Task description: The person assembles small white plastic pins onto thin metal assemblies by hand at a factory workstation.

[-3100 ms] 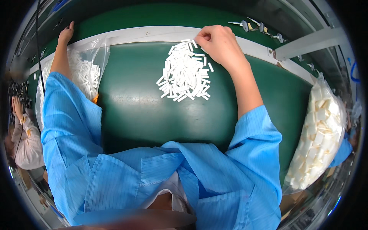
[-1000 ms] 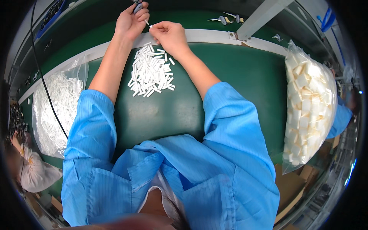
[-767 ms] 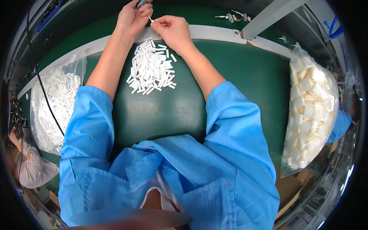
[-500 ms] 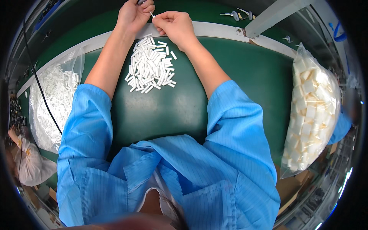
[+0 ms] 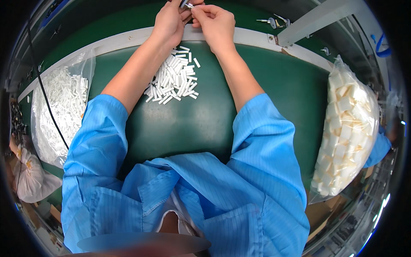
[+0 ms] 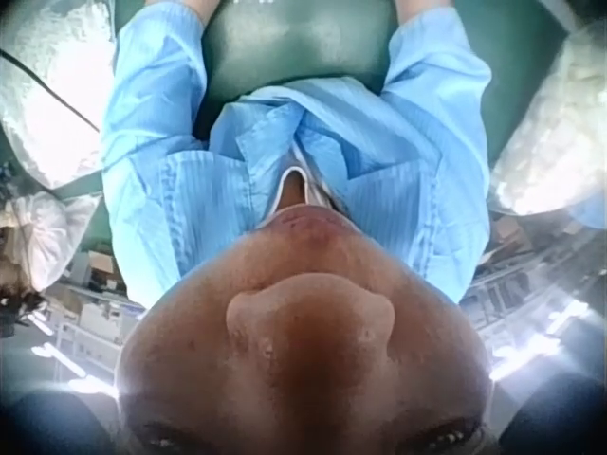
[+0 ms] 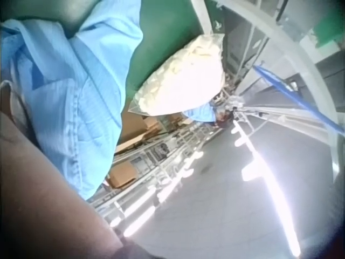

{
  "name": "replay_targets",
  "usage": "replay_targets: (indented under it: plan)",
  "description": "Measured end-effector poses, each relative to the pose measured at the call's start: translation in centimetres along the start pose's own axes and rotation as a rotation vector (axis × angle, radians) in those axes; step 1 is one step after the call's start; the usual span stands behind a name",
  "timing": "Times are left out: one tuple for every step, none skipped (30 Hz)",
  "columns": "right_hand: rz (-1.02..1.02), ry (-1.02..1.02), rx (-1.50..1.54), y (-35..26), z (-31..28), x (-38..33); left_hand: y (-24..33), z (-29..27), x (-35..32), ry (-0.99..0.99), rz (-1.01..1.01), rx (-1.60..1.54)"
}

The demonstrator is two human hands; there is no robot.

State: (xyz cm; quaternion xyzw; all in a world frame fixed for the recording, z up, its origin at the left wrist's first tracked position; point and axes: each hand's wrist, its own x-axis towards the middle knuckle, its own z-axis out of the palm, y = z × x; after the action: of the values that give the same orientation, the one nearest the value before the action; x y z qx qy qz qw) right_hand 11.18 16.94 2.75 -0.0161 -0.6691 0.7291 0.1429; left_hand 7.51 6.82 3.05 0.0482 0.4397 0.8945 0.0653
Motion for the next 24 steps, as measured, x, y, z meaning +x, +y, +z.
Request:
replay_targets:
  plan:
    - [-0.1, 0.001, -0.18, -0.4, 0.2, -0.4, -0.1, -0.4, 0.1, 0.004, 0.009, -0.001]
    - [-0.201, 0.003, -0.358, -0.7, 0.5, -0.6, -0.3, -0.8, 0.3, 0.034, -0.01, -0.013]
    - [-0.37, 0.038, -0.479, -0.2, 0.6, -0.6, -0.4, -0.8, 0.2, 0.056, -0.037, -0.024]
    - [-0.371, 0.039, -0.48, 0.0, 0.4, -0.4, -0.5, -0.8, 0.2, 0.055, -0.037, -0.025]
    - [-0.515, 0.043, -0.596, 0.2, 0.1, -0.3, -0.6, -0.6, 0.3, 0.056, -0.047, -0.033]
    - [-0.658, 0.041, -0.71, 0.3, 0.0, -0.3, -0.7, -0.5, 0.2, 0.061, -0.057, -0.04]
    - [-0.669, 0.048, -0.766, 0.3, -0.2, -0.3, -0.9, -0.4, 0.2, 0.066, -0.059, -0.04]
    - [-0.665, 0.045, -0.765, 0.3, -0.4, -0.2, -1.1, -0.3, 0.2, 0.087, -0.091, -0.062]
    - [-0.73, 0.028, -0.853, 0.3, -0.5, -0.2, -1.3, -0.4, 0.2, 0.108, -0.123, -0.083]
    - [-0.796, 0.01, -0.94, 0.2, -0.5, -0.2, -1.5, -0.6, 0.4, 0.113, -0.126, -0.083]
    - [-0.792, 0.008, -0.94, 0.2, -0.5, -0.3, -1.6, -0.7, 0.7, 0.097, -0.102, -0.065]
    - [-0.753, -0.019, -0.964, -0.1, -0.2, -0.5, -1.6, -1.0, 1.1, 0.085, -0.074, -0.048]
    - [-0.715, -0.045, -0.987, -0.4, 0.1, -0.6, -1.2, -1.4, 1.7, 0.091, -0.071, -0.047]
    - [-0.716, -0.049, -0.983, -0.8, 0.3, -0.6, -0.5, -2.1, 2.4, 0.01, -0.054, 0.098]
    - [-0.581, -0.105, -0.917, -1.2, 0.3, -0.5, 0.5, -2.5, 2.9, -0.076, -0.039, 0.241]
    - [-0.446, -0.151, -0.855, -1.8, 0.0, -0.3, 2.2, -2.3, 3.2, -0.097, 0.181, 0.547]
    - [-0.352, -0.182, -0.911, -2.2, -0.8, -0.2, 4.3, -1.3, 2.4, -0.123, 0.314, 0.869]
    - [-0.359, -0.186, -0.904, -3.1, -0.7, -0.3, 6.4, -1.0, 1.0, -0.125, 0.455, 1.201]
    - [-0.267, -0.325, -0.936, -4.2, -0.3, -0.8, 7.1, -1.7, 0.8, -0.086, 0.542, 1.413]
    - [-0.174, -0.464, -0.966, -4.9, 0.0, -1.3, 7.5, -2.1, 0.6, -0.069, 0.546, 1.425]
    - [-0.164, -0.491, -0.998, -5.0, 0.4, -1.9, 7.7, -2.5, 0.4, -0.128, 0.54, 1.498]
    - [-0.171, -0.521, -1.084, -5.5, 1.1, -2.5, 7.7, -3.3, 0.3, -0.182, 0.528, 1.574]
    - [-0.215, -0.537, -1.145, -5.6, 1.5, -3.0, 6.5, -4.8, 1.8, -0.182, 0.38, 1.685]
    - [-0.253, -0.544, -1.209, -5.4, 1.5, -3.3, 5.3, -5.2, 2.4, -0.145, 0.482, 1.668]
